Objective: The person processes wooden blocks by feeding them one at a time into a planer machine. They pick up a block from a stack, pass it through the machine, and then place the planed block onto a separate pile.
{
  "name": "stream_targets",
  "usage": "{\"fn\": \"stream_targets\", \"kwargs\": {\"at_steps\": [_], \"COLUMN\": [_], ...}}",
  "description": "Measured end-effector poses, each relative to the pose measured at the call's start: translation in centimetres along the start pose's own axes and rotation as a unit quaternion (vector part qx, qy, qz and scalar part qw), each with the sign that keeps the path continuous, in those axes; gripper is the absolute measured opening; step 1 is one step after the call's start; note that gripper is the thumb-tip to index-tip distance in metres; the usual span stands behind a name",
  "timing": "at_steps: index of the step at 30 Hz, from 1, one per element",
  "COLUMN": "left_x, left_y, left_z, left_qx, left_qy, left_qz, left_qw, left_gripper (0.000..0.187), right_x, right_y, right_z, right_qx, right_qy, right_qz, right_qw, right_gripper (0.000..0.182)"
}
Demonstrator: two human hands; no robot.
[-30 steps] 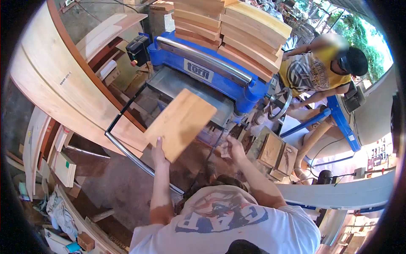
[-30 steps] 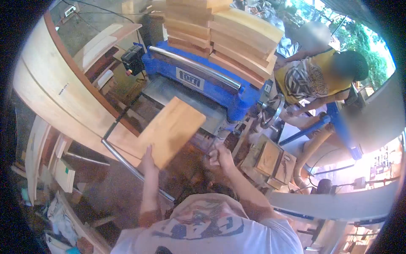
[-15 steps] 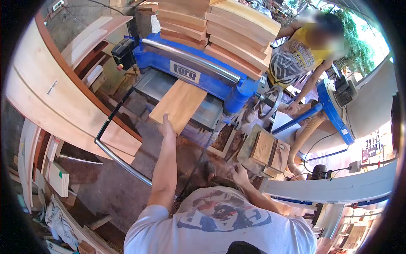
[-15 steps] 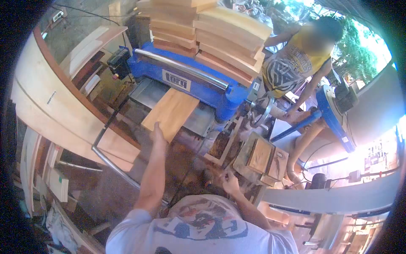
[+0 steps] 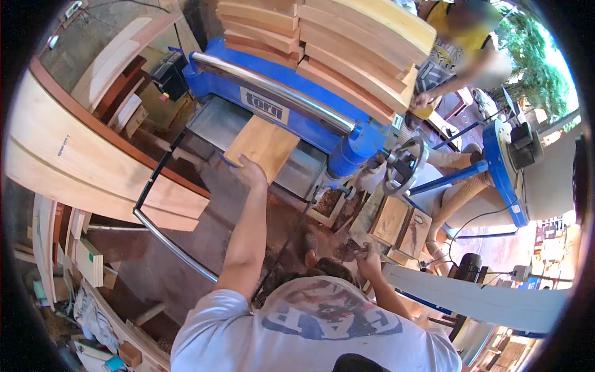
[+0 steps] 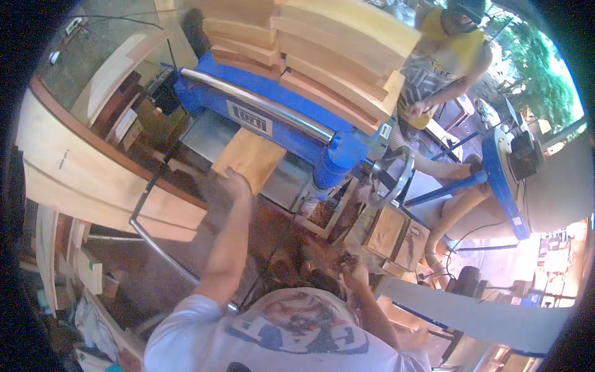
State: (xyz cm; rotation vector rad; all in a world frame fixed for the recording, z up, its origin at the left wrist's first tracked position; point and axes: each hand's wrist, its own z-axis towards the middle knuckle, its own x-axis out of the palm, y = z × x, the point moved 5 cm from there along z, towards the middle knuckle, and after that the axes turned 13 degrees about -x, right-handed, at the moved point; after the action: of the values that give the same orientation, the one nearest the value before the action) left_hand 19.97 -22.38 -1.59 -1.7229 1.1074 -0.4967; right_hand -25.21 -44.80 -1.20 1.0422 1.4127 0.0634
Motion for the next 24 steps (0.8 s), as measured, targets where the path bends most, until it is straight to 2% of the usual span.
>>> {"fn": "stream_targets", "kwargs": {"at_steps": [4, 5, 8, 11, 13, 15, 16, 17, 18, 20, 22, 23, 24], "left_x": [1.3, 1.5, 2.1, 3.1, 2.7, 1.8, 1.5, 0.1, -2.1, -4.4, -10.4, -12.7, -15.3], "left_y": [-0.1, 0.0, -0.5, -1.0, -2.3, -1.8, -1.8, -2.4, -2.3, 3.8, 2.6, 4.3, 6.1], "left_z": [0.6, 0.6, 0.6, 0.4, -1.4, -2.0, -2.4, -4.1, -5.8, -3.5, -8.1, -7.9, -7.5], "left_qx": [0.027, 0.013, -0.013, -0.019, -0.039, -0.074, -0.09, -0.076, -0.063, 0.014, -0.027, -0.034, -0.042], "left_qy": [0.012, -0.005, -0.037, -0.032, -0.043, 0.014, 0.041, 0.075, 0.106, 0.144, 0.208, 0.197, 0.185], "left_qz": [-0.026, 0.003, 0.056, 0.073, 0.117, 0.053, 0.018, 0.003, -0.008, 0.0, -0.043, -0.013, 0.015], "left_qw": [0.999, 1.0, 0.998, 0.997, 0.991, 0.996, 0.995, 0.994, 0.992, 0.989, 0.977, 0.98, 0.982], "left_gripper": [0.079, 0.08, 0.081, 0.084, 0.086, 0.087, 0.088, 0.087, 0.086, 0.081, 0.074, 0.072, 0.07], "right_x": [1.5, 1.7, -1.6, -6.9, -11.3, -16.9, -18.3, -21.0, -23.6, -27.9, -31.0, -31.8, -32.5], "right_y": [0.3, -0.1, 5.8, 12.3, 16.6, 22.1, 22.5, 24.2, 26.6, 28.9, 29.2, 29.2, 30.2], "right_z": [0.5, 1.3, 3.5, 5.2, 6.7, 8.0, 10.0, 11.3, 12.4, 17.5, 24.2, 27.5, 29.1], "right_qx": [-0.033, -0.043, -0.082, -0.131, -0.247, -0.274, -0.291, -0.277, -0.217, -0.192, -0.132, -0.094, -0.106], "right_qy": [-0.003, -0.009, -0.049, -0.156, -0.257, -0.334, -0.365, -0.338, -0.316, -0.327, -0.285, -0.245, -0.228], "right_qz": [0.018, 0.01, 0.034, 0.081, 0.011, 0.066, 0.219, 0.265, 0.341, 0.395, 0.47, 0.519, 0.49], "right_qw": [0.999, 0.999, 0.995, 0.976, 0.934, 0.9, 0.857, 0.86, 0.859, 0.837, 0.824, 0.813, 0.835], "right_gripper": [0.046, 0.044, 0.04, 0.03, 0.033, 0.041, 0.041, 0.042, 0.046, 0.052, 0.062, 0.068, 0.066]}}
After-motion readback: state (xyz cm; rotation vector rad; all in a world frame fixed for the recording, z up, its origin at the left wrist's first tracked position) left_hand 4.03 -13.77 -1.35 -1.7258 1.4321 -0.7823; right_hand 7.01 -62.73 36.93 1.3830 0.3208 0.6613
